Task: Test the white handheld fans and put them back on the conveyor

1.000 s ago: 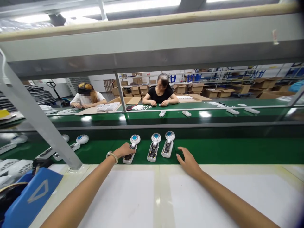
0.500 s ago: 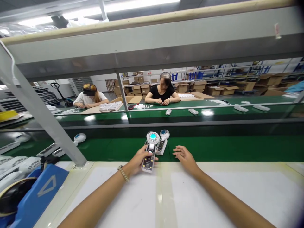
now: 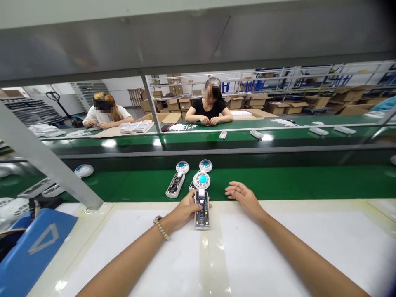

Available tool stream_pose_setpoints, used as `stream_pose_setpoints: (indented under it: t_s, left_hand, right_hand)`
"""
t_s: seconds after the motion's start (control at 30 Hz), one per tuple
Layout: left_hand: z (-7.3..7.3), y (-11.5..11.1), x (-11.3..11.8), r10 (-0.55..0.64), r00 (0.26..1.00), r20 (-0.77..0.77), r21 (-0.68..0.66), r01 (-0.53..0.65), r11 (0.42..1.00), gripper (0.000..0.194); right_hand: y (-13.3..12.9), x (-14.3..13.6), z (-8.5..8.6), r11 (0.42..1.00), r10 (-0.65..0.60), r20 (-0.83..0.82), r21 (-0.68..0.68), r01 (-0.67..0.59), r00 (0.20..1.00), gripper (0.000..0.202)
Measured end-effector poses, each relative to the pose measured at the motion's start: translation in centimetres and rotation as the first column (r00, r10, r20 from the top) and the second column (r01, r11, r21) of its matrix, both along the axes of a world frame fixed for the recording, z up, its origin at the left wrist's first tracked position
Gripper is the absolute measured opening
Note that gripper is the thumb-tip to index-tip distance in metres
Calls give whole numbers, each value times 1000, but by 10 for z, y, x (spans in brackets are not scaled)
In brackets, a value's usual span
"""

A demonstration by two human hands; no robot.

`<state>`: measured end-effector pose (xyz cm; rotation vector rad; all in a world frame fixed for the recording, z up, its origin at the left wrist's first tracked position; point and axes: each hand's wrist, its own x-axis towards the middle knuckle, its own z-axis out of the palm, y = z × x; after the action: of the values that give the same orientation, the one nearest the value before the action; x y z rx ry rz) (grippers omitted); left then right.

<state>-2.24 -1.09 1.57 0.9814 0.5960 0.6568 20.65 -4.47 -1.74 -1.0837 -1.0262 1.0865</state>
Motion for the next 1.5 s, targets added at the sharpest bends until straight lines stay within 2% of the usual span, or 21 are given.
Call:
stream_pose_setpoints:
  t_s: [0.3, 0.53, 1.0, 1.3, 1.5]
  left_hand:
    - [4, -2, 0, 17, 1000, -24, 11, -17, 1000, 51]
    - [3, -3, 1, 56, 998, -7, 9, -56, 998, 52]
    - [-8, 1, -1, 20, 1000, 22, 48, -22, 999, 47]
    - [-2, -1, 1, 18, 1000, 3, 51, -18, 999, 48]
    - [-9, 1, 0, 19, 999, 28, 64, -21, 998, 50]
  right_hand:
    - [0, 0, 1, 1000, -20, 27, -12, 20, 999, 26]
    - [-3, -3, 5, 999, -34, 79, -7, 34, 996, 12]
    - [-5, -5, 6, 1000, 8, 138, -13, -7, 990, 17]
    - [-4, -3, 4, 1000, 21, 153, -9, -20, 988, 17]
    - [-4, -3, 5, 1000, 24, 155, -4, -23, 988, 17]
